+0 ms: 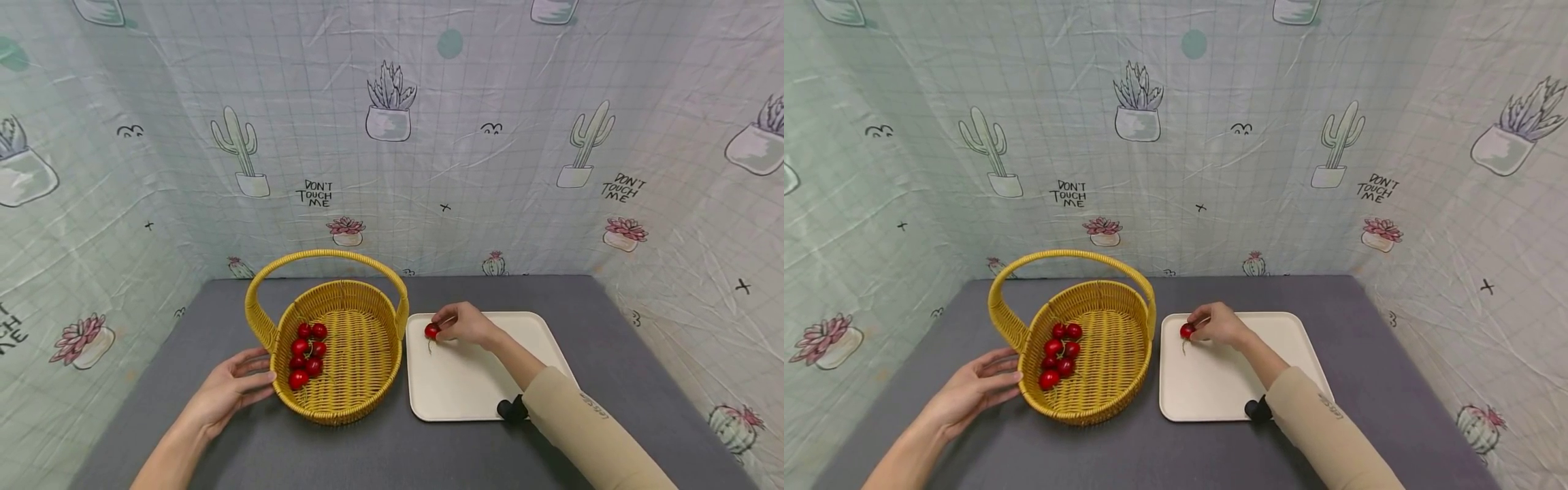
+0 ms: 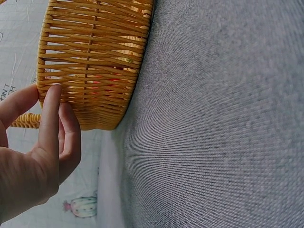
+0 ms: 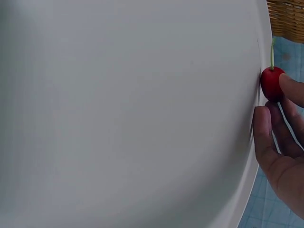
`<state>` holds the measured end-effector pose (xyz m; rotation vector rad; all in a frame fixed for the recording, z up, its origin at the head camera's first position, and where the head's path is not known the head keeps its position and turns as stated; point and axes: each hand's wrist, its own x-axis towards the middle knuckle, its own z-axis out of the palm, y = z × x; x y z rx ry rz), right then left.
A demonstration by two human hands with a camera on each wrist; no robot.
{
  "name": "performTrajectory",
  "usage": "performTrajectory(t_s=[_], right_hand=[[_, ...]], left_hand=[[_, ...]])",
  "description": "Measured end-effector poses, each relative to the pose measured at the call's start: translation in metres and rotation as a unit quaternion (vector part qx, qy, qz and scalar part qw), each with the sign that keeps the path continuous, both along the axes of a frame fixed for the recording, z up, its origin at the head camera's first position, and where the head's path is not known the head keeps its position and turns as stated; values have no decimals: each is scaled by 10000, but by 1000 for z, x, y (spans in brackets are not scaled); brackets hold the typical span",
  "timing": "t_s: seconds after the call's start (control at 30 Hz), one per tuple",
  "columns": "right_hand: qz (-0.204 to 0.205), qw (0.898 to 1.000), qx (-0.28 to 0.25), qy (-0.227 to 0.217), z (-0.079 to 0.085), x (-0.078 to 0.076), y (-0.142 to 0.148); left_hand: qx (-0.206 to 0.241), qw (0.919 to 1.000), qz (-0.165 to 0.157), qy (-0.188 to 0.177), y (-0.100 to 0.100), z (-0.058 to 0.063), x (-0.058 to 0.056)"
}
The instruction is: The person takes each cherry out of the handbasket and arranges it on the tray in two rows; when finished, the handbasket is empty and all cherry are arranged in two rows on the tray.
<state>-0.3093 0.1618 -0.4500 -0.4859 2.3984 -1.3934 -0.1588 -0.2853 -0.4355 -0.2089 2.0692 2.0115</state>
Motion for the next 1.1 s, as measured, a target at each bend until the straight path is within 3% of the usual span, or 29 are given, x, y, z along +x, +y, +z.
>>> performTrajectory(t_s=[0.43, 1.1], right_hand=[[-102, 9999, 65, 55, -3, -1, -4], [268, 9996, 94, 57, 5, 3, 8]], left_hand=[[-18, 10000, 28, 6, 1, 1, 1], [27, 10000, 92, 5, 2, 4, 2]])
